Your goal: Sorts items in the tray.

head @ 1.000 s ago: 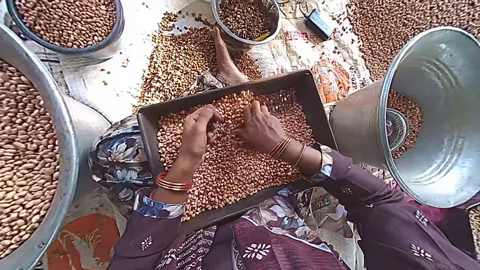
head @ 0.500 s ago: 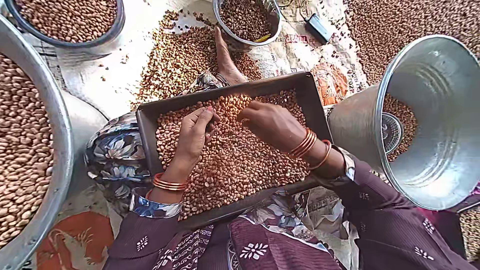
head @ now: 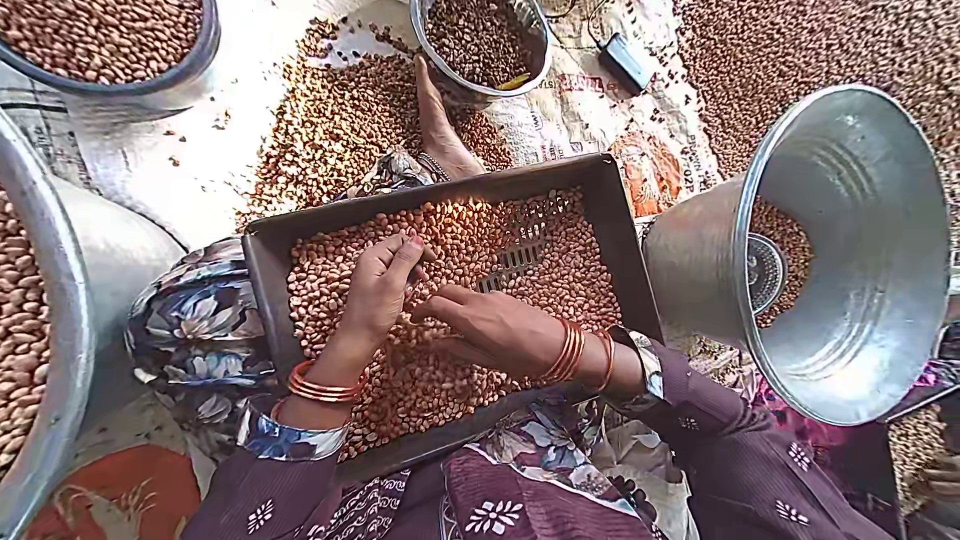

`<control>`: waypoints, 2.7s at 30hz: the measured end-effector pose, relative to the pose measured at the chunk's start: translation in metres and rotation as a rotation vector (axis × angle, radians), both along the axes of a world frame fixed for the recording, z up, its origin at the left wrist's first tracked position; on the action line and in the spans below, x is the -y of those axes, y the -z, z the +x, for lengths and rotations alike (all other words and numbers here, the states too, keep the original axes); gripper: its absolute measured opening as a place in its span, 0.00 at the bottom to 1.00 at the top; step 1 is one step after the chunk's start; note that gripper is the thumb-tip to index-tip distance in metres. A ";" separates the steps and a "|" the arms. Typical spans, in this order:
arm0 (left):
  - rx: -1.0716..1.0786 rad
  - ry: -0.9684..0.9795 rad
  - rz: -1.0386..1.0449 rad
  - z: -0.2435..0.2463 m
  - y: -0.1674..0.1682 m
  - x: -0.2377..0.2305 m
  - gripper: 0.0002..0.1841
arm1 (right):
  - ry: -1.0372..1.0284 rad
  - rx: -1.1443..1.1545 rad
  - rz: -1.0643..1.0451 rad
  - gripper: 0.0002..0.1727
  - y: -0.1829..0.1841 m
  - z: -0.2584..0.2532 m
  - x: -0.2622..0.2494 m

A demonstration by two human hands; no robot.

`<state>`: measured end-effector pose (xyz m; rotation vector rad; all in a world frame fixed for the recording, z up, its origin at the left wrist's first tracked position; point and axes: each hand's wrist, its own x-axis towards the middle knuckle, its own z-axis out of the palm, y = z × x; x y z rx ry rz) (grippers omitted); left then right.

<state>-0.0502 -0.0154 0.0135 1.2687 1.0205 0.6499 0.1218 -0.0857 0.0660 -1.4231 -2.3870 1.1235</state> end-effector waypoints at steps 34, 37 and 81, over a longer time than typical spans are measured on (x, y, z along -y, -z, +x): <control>-0.058 -0.076 0.148 -0.016 -0.012 0.000 0.14 | 0.066 0.490 -0.002 0.16 0.011 0.038 -0.003; -0.130 -0.036 0.160 -0.015 -0.015 0.001 0.13 | 0.206 0.508 0.037 0.18 0.000 0.077 -0.007; -0.551 0.086 0.484 -0.078 -0.029 -0.005 0.05 | 0.136 0.303 0.200 0.16 -0.050 0.069 -0.001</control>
